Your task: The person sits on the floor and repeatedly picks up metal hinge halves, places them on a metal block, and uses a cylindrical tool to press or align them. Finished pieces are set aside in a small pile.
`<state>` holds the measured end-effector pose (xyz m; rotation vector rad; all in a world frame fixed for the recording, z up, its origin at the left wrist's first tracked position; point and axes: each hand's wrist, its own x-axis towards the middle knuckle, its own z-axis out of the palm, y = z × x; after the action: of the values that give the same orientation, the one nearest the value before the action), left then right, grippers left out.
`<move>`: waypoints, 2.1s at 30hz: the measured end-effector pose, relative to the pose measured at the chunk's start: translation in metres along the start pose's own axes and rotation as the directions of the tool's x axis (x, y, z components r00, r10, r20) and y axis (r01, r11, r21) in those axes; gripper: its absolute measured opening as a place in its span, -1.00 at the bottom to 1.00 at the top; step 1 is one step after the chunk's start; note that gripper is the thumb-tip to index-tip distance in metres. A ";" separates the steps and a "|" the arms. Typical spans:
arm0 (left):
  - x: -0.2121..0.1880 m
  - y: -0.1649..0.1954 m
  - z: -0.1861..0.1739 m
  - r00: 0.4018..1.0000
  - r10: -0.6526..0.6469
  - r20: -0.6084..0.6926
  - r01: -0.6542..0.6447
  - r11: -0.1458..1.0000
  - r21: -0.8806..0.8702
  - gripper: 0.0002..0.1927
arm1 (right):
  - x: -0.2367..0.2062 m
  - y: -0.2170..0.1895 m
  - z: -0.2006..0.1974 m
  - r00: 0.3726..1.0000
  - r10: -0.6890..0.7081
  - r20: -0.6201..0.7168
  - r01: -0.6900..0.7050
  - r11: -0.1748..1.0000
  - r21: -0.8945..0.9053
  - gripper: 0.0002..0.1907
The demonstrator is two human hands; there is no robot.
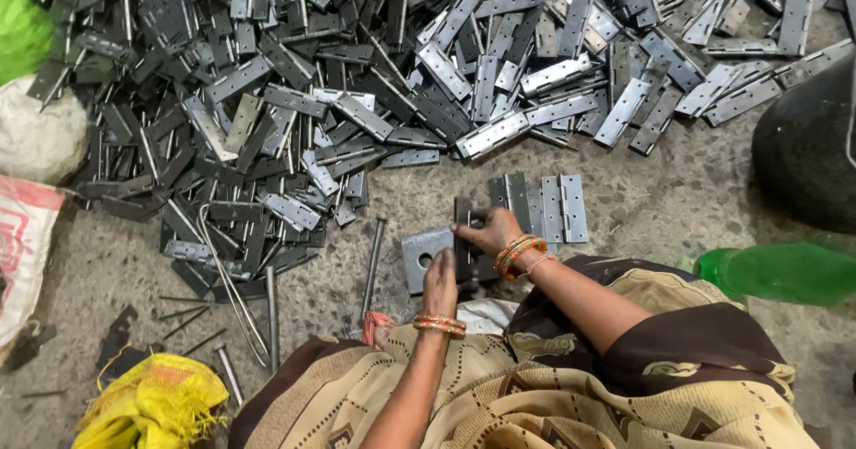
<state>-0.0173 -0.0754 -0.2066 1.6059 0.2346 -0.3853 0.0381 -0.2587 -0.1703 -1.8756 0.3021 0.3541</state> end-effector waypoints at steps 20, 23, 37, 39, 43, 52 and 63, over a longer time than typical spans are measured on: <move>0.011 0.041 -0.015 0.927 0.374 -0.026 -0.147 0.426 0.893 -0.73 | 0.030 0.015 0.000 0.985 -0.070 -0.158 0.112 0.955 0.274 -0.60; 0.015 0.010 -0.019 0.926 0.377 -0.004 -0.172 0.432 0.886 -0.75 | 0.025 0.025 0.006 1.000 0.007 -0.019 -0.006 0.999 0.041 -0.55; 0.005 0.041 -0.015 0.964 0.259 0.063 -0.244 0.764 0.598 -0.55 | 0.027 0.024 0.000 0.996 -0.085 -0.016 0.086 0.992 0.091 -0.30; 0.013 0.054 -0.056 0.976 0.217 0.021 -0.173 0.714 0.678 -0.58 | 0.031 0.015 -0.015 0.994 -0.047 -0.095 0.049 0.998 0.025 -0.29; 0.017 0.066 -0.129 0.972 0.220 -0.080 -0.011 0.383 0.924 -0.61 | 0.047 0.003 -0.032 0.934 -0.298 -0.195 0.267 0.948 -0.172 -0.37; 0.016 0.027 -0.124 0.945 -0.129 -0.302 0.326 0.266 0.907 -0.62 | 0.078 0.013 -0.003 0.924 -0.335 0.183 0.380 0.759 -0.529 -0.32; 0.029 0.028 -0.122 0.930 -0.109 -0.352 0.361 0.460 0.811 -0.65 | 0.089 0.015 0.011 0.908 -0.276 0.316 0.415 0.694 -0.588 -0.33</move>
<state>0.0327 0.0418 -0.1877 2.6824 0.5272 -0.5687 0.1132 -0.2559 -0.2212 -2.4945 -0.3813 0.4163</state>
